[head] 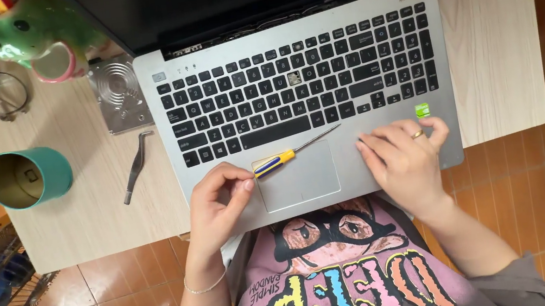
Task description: A person is disassembling a laptop frame and prying at the keyboard area using a screwdriver and prying tool.
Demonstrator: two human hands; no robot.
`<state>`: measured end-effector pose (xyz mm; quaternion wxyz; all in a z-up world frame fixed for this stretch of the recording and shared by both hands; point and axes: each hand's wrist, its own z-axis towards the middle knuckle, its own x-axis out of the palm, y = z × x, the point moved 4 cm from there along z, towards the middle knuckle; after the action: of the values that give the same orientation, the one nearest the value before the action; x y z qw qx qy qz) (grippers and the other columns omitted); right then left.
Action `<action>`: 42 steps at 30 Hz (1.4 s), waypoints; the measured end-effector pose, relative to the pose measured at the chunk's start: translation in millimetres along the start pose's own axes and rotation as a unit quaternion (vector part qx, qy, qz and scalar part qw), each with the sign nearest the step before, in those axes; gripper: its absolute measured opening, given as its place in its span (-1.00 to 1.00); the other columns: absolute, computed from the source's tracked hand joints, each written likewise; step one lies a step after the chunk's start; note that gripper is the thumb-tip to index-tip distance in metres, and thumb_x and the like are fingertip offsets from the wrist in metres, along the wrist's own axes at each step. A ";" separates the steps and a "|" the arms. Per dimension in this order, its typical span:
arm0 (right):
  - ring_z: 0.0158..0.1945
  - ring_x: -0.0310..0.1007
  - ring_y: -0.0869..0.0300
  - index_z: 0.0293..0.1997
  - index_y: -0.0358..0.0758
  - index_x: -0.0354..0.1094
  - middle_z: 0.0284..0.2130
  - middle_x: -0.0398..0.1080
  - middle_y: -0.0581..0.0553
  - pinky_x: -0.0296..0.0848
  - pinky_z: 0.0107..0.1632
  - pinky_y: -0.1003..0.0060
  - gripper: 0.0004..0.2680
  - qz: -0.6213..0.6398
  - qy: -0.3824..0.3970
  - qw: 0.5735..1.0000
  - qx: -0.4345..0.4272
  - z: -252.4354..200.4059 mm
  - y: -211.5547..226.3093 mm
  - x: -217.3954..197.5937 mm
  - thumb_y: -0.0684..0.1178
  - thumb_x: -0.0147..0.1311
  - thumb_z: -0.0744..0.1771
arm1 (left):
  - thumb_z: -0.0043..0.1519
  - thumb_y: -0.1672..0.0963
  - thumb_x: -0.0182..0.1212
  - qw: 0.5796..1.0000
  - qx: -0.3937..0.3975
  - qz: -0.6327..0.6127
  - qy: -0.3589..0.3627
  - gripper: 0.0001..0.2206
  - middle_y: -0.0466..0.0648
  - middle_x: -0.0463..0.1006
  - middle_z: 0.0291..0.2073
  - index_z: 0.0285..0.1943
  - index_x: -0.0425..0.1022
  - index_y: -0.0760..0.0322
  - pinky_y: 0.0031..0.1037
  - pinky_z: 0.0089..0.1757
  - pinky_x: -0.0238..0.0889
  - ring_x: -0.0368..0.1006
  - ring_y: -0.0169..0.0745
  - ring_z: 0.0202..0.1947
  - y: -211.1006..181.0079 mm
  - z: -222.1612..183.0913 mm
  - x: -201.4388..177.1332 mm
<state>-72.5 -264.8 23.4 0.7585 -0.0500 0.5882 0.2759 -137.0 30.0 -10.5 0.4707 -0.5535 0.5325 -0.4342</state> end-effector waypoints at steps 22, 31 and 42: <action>-0.07 0.55 0.18 -0.10 -0.31 0.51 -0.19 0.55 -0.13 0.50 0.14 0.19 -0.91 0.792 0.160 0.544 0.225 97.9 -26.9 101.8 -0.19 0.22 0.35 | 0.31 0.23 0.31 0.954 0.288 0.076 0.005 -0.80 -0.03 0.59 -0.06 0.10 0.57 0.32 -0.53 -0.11 0.54 0.59 -0.26 -0.12 -71.6 111.5 57.0; -0.11 0.51 0.19 -0.15 -0.34 0.53 -0.22 0.55 -0.14 0.46 0.12 0.17 -0.93 0.816 0.209 0.467 0.270 90.3 -31.0 112.2 -0.17 0.20 0.36 | 0.29 0.22 0.31 0.961 0.268 0.065 0.035 -0.78 -0.02 0.59 -0.09 0.12 0.59 0.32 -0.53 -0.10 0.51 0.57 -0.26 -0.14 -66.1 113.6 53.9; -0.22 0.49 0.23 -0.16 -0.33 0.51 -0.32 0.54 -0.12 0.43 -0.07 0.28 -0.92 0.817 0.248 0.457 0.251 87.1 -33.4 112.6 -0.14 0.18 0.37 | 0.25 0.20 0.37 0.958 0.270 0.096 0.025 -0.80 -0.02 0.62 -0.11 0.05 0.63 0.32 -0.53 -0.17 0.48 0.59 -0.26 -0.20 -64.0 111.8 53.4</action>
<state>36.3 -217.6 -62.1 -0.0120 0.5791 0.5669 0.5858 -12.6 -17.4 31.2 0.6289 -0.3412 0.4573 -0.5282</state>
